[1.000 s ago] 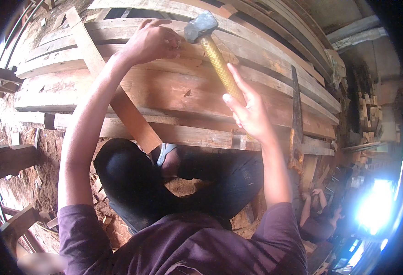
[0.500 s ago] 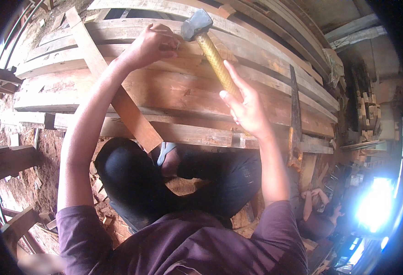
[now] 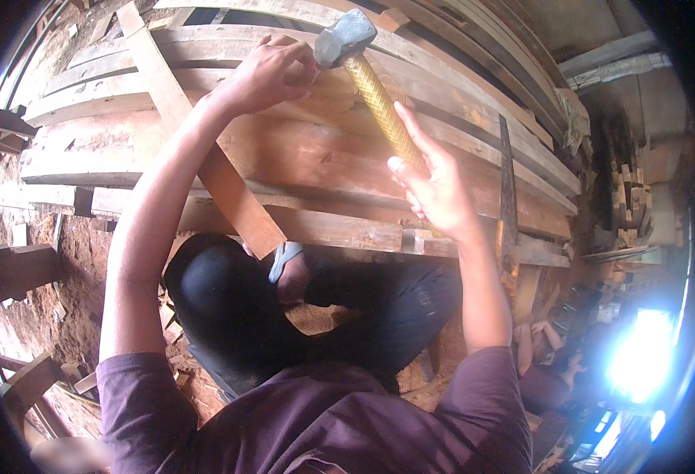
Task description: The person sits on the floor and assembles a wooden structure by hand, using a hammer to drive nails into small wooden pieces. They repeatedly position pieces, hammer nails, and adjust the assembly.
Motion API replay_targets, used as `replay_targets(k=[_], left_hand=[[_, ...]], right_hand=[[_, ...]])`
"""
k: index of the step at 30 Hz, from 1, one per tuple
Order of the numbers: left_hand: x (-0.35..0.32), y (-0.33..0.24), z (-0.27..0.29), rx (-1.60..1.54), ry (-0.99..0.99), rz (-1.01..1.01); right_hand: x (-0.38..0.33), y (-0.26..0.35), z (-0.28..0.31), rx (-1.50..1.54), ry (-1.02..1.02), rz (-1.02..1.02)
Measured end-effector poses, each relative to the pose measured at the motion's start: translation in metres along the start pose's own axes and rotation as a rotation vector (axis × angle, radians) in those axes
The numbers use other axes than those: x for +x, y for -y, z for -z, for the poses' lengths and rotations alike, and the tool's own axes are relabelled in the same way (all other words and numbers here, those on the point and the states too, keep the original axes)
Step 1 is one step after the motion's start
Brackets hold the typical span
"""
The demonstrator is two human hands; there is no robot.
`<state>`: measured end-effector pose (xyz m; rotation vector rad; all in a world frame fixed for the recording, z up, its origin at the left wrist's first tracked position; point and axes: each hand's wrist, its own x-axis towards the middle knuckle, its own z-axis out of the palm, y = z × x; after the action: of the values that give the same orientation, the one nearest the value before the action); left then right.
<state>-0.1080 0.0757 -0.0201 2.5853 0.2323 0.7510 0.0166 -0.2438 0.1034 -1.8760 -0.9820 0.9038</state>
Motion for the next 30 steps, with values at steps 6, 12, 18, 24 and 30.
replay_targets(k=[6,12,18,24,30], left_hand=[[0.0,-0.001,-0.001,-0.039,-0.07,0.01],[-0.002,-0.003,-0.002,-0.038,-0.103,-0.003],[0.001,0.0,-0.002,-0.02,-0.078,0.024],[0.001,-0.005,-0.004,-0.011,-0.094,0.044],[0.0,-0.002,-0.002,-0.05,-0.083,0.027]], right_hand=[[0.003,-0.004,-0.007,-0.021,0.03,-0.083],[0.003,0.0,-0.004,-0.029,-0.032,0.01],[-0.001,0.02,0.0,-0.146,-0.012,-0.04],[0.006,0.021,-0.002,-0.192,0.03,-0.022],[0.006,0.021,0.004,-0.138,0.043,-0.002]])
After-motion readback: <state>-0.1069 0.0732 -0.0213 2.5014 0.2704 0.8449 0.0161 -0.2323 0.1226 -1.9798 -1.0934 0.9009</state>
